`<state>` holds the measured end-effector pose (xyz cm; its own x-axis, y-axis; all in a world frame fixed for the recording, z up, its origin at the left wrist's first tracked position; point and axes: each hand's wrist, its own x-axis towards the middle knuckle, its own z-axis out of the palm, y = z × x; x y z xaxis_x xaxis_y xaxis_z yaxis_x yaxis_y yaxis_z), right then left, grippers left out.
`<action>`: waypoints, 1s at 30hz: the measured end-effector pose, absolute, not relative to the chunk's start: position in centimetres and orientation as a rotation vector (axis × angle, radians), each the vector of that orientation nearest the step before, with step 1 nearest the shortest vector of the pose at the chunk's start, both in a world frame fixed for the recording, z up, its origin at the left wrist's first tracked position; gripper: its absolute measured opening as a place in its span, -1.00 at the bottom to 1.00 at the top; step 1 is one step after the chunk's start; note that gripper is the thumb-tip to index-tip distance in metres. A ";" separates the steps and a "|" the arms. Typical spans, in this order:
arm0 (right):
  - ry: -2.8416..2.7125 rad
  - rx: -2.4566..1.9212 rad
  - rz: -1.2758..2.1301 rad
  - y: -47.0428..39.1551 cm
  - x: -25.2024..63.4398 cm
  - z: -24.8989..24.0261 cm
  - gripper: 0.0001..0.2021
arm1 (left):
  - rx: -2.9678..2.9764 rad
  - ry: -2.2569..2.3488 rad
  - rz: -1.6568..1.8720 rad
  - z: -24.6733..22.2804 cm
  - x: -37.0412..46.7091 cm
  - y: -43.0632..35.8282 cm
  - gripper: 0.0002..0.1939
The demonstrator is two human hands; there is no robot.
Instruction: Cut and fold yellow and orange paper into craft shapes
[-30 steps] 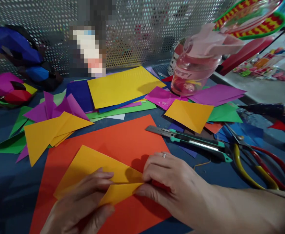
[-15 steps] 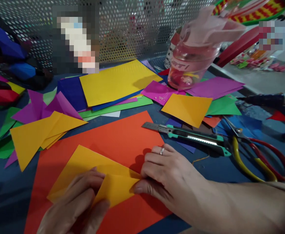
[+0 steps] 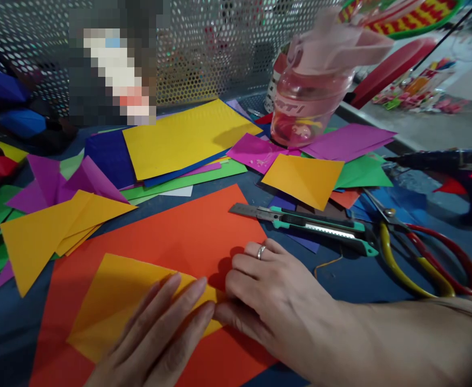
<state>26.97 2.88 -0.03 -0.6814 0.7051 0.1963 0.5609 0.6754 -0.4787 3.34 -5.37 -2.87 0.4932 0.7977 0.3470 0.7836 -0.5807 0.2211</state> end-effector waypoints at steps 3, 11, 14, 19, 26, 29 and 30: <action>-2.522 -0.979 0.525 2.9 27.0 0.0 -0.64 | 2.806 1.289 0.489 -3.2 2.9 -5.0 -0.37; -2.520 -1.019 0.486 2.9 27.6 0.0 -0.68 | 3.017 1.150 0.488 -3.0 2.4 -4.2 -0.42; -2.535 -1.050 0.474 3.0 27.7 0.3 -0.67 | 3.067 1.147 0.500 -3.1 2.5 -4.1 -0.50; -2.563 -1.075 0.470 3.1 27.6 0.7 -0.65 | 3.091 1.116 0.483 -2.8 2.1 -3.9 -0.57; -2.551 -1.098 0.462 3.1 27.5 0.4 -0.54 | 3.052 1.161 0.519 -2.9 1.9 -4.1 -0.60; -2.567 -1.069 0.669 3.7 28.0 0.8 -0.69 | 3.005 1.140 0.535 -2.7 2.1 -4.3 -0.58; -2.570 -1.055 0.764 4.0 28.2 1.1 -0.78 | 2.965 1.134 0.548 -2.6 2.2 -4.3 -0.57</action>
<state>28.20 3.96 1.08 -0.7027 0.7105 0.0385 0.5741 0.5981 -0.5592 2.23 -4.28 -2.59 0.6949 0.6334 0.3404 0.6604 -0.7494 0.0463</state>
